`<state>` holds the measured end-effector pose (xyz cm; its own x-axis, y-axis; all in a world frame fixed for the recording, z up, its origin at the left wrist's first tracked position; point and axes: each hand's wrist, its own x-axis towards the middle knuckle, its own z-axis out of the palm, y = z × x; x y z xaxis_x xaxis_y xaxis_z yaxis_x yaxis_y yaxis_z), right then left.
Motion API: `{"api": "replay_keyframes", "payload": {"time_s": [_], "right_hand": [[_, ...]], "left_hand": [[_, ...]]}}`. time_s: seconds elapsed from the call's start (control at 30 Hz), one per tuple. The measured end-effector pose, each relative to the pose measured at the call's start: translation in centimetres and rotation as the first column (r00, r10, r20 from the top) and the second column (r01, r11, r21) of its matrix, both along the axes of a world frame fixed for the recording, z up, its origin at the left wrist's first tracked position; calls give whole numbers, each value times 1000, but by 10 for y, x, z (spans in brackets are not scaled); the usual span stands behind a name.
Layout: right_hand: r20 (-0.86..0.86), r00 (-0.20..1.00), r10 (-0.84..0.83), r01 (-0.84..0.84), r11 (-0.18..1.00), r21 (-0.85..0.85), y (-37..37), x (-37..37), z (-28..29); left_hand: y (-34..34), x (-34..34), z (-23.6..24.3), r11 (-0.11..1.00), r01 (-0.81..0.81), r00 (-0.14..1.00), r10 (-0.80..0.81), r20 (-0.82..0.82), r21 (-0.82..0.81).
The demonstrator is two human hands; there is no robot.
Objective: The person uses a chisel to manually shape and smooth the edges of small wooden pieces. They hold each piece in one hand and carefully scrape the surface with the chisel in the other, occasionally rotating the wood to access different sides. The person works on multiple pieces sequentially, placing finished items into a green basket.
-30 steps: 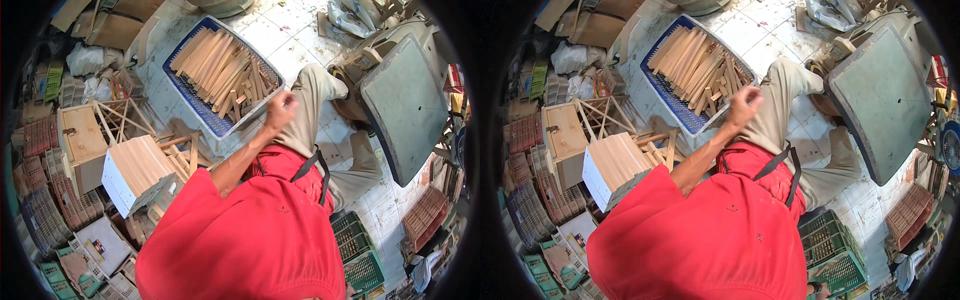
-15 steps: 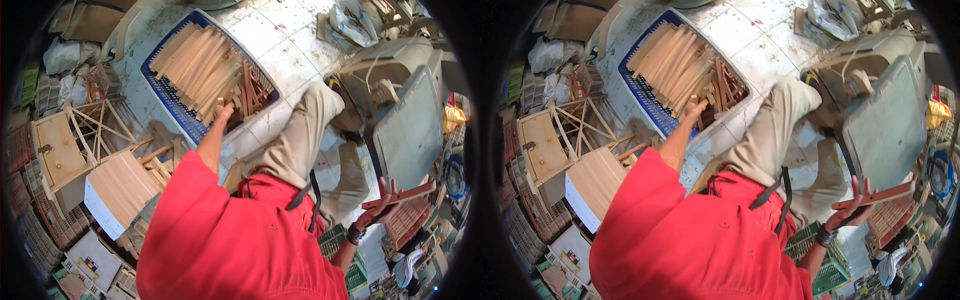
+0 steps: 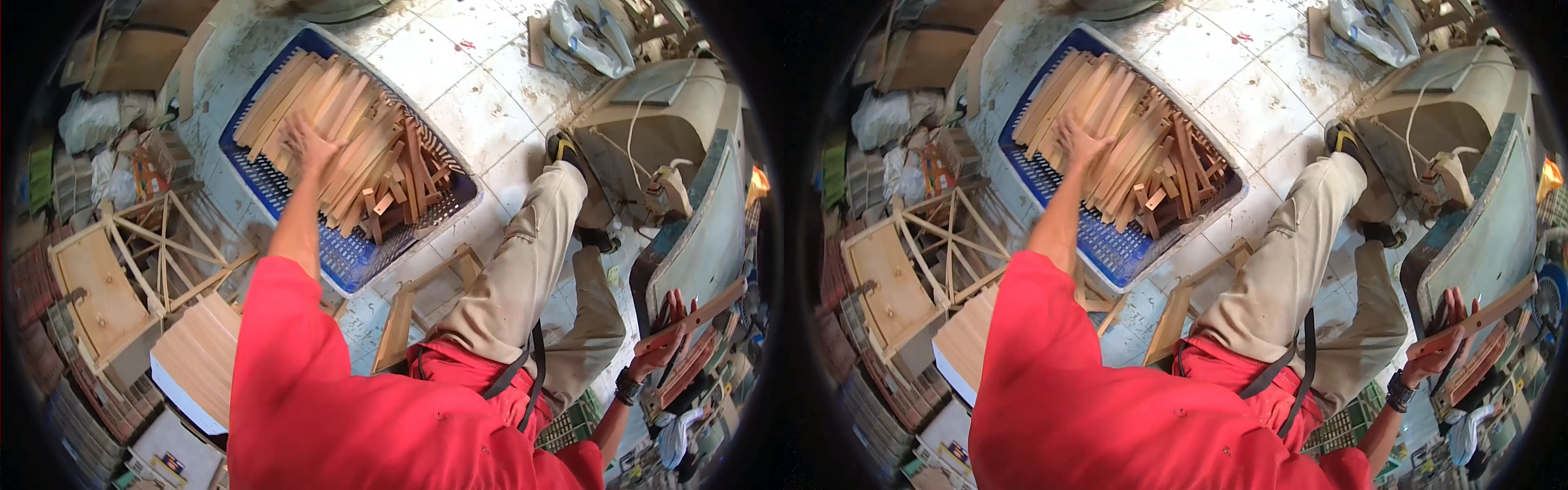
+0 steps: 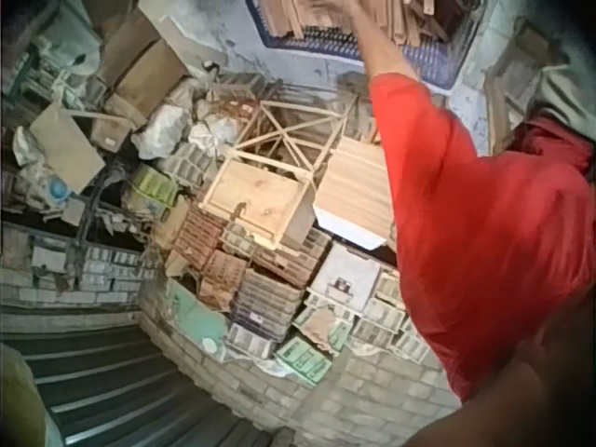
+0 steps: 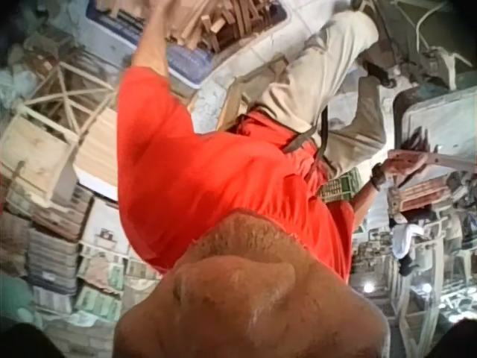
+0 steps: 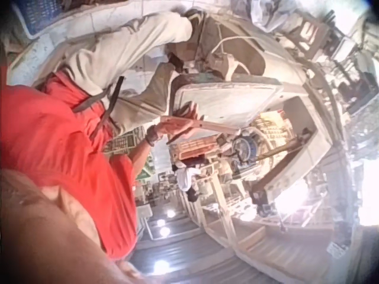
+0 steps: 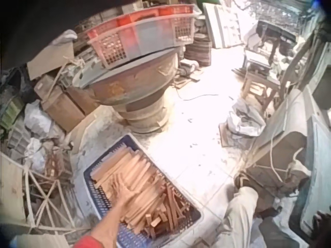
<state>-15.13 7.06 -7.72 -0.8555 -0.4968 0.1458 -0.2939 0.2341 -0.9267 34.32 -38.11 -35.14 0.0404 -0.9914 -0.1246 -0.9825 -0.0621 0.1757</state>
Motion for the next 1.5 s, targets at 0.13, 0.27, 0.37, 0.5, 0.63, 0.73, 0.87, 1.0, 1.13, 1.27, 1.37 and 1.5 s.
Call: {"api": "replay_keyframes", "payload": {"time_s": [0.13, 0.27, 0.37, 0.5, 0.63, 0.73, 0.87, 1.0, 1.13, 1.27, 1.37, 1.5], "right_hand": [[-20, 999, -43, 44, 999, 26, 3, 0, -6], [-24, 997, -74, 75, 997, 30, 3, 0, -5], [2, 997, -75, 75, 997, 23, 9, -3, -9], [-24, 997, -67, 68, 998, 10, 10, -4, -10], [-19, 997, -70, 70, 998, 10, 11, -5, -9], [-2, 997, -77, 77, 997, -1, 12, -7, -10], [6, 997, -77, 77, 997, -14, 14, -4, -10], [-11, 999, -39, 39, 999, 10, 9, -12, -11], [-48, 996, -71, 72, 997, 6, 6, 5, 2], [-86, 995, -55, 55, 998, -4, -13, 10, 7], [-73, 995, -62, 60, 998, -28, -14, 12, 9], [-17, 999, -35, 34, 997, -67, -14, 12, 12]], "left_hand": [[-43, -12, 6, 951, -71, 977, 4, 215, 301], [-52, -9, 11, 945, 20, 984, -77, 162, 327], [-56, -5, 14, 920, 47, 957, -153, 245, 390], [-57, 1, 10, 941, 98, 974, -158, 164, 325], [-59, -6, 19, 928, 104, 975, -166, 146, 357], [-54, -3, 18, 923, 105, 978, -162, 128, 369], [-36, 4, 5, 969, 207, 978, -210, 13, 136], [-11, -10, 22, 958, -11, 997, 33, -71, 288], [-1, -7, 11, 945, -57, 956, 144, -254, 321], [27, 13, -2, 907, -110, 768, 337, -544, 406], [48, 11, 21, 826, -130, 632, 495, -597, 548], [87, 27, 39, 724, -61, 237, 679, -694, 687]]}}
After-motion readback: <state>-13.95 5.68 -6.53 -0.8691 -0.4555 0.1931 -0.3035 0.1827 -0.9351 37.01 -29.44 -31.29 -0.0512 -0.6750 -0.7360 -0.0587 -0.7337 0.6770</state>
